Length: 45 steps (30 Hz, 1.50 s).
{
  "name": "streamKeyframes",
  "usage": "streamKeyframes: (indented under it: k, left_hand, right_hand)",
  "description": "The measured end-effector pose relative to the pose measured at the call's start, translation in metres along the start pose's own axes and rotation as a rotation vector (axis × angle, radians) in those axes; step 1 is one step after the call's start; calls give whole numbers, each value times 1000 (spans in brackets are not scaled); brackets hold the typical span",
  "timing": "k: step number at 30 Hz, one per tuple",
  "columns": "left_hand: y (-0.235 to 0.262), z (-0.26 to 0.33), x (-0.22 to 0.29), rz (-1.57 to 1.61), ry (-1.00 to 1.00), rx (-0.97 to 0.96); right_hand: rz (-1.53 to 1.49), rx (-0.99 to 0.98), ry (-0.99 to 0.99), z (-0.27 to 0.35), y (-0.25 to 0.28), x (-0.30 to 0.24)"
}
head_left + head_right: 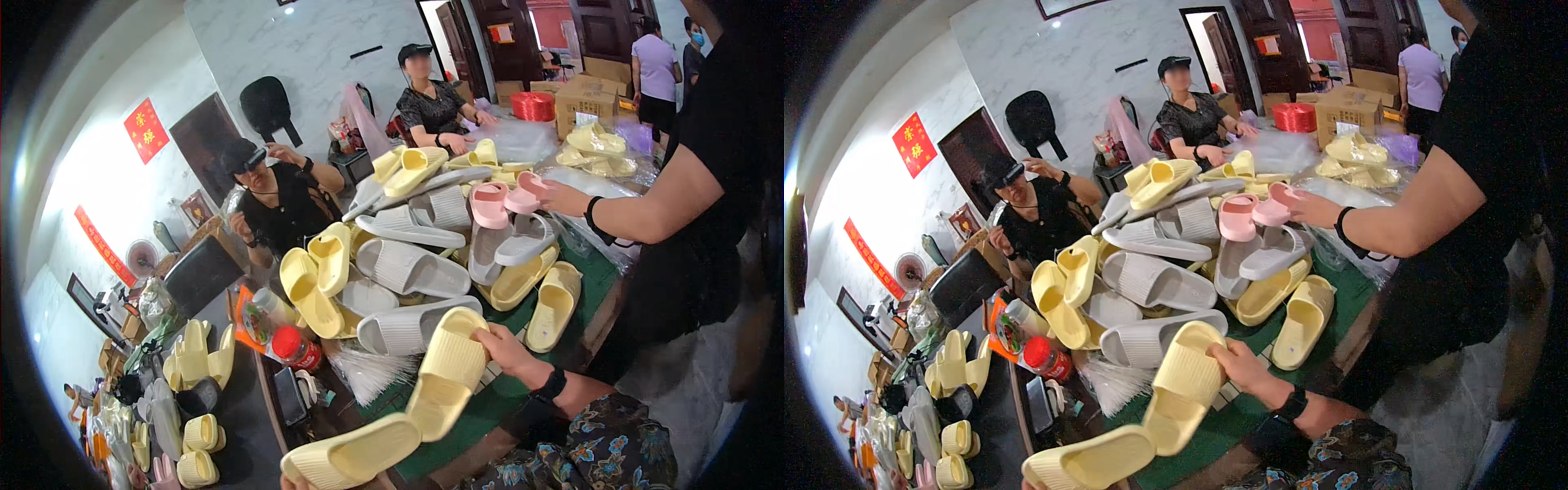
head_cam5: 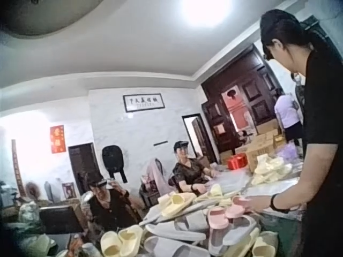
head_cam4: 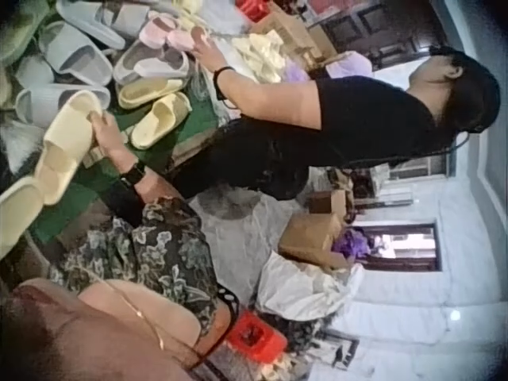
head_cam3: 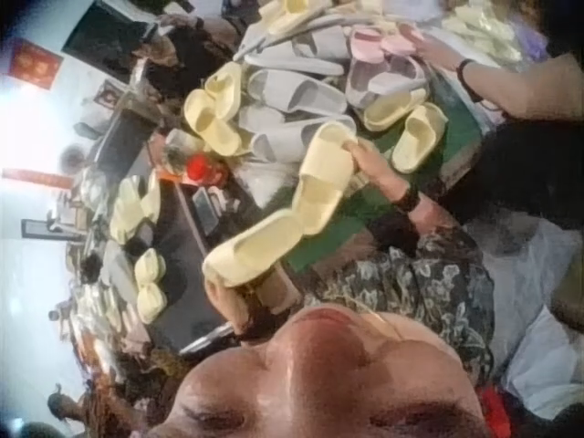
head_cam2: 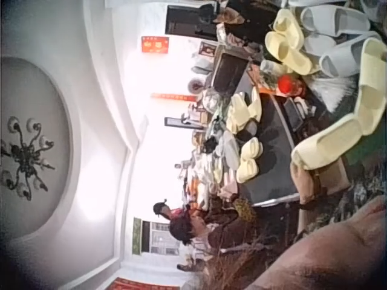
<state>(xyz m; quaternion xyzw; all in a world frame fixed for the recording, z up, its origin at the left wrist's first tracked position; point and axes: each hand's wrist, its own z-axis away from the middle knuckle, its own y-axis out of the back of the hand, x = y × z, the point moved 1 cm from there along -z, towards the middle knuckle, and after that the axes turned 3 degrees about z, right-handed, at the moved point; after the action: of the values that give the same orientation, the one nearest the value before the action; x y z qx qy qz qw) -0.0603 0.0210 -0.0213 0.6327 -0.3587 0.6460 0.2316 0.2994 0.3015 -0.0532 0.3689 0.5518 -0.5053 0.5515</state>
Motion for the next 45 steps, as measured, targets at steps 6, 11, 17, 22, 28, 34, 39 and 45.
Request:
streamKeyframes:
  k: [6,11,17,22,28,34,39,45]
  left_hand:
    - [-36,-30,35,-300,-38,-115]
    - [-78,-70,-24,-520,-61,-321]
    - [-44,-47,-101,-562,-133,-542]
    - [-55,-10,-112,-932,-401,-368]
    - [-56,-20,-104,-1008,-406,-403]
    - [-65,-16,-79,-921,-315,-345]
    - [-77,-1,-60,-865,-324,-175]
    - [-84,27,-59,-784,-399,-113]
  right_hand:
    - [436,-312,119,-22,-34,8]
    - [755,-498,252,-17,-99,27]
    - [957,-706,480,6,-86,65]
    - [1024,-710,553,20,-86,76]
    - [993,-746,487,-9,-89,51]
    - [943,-308,356,-25,-84,32]
    - [1106,-179,338,-32,-92,37]
    - [1300,-157,403,-57,-126,59]
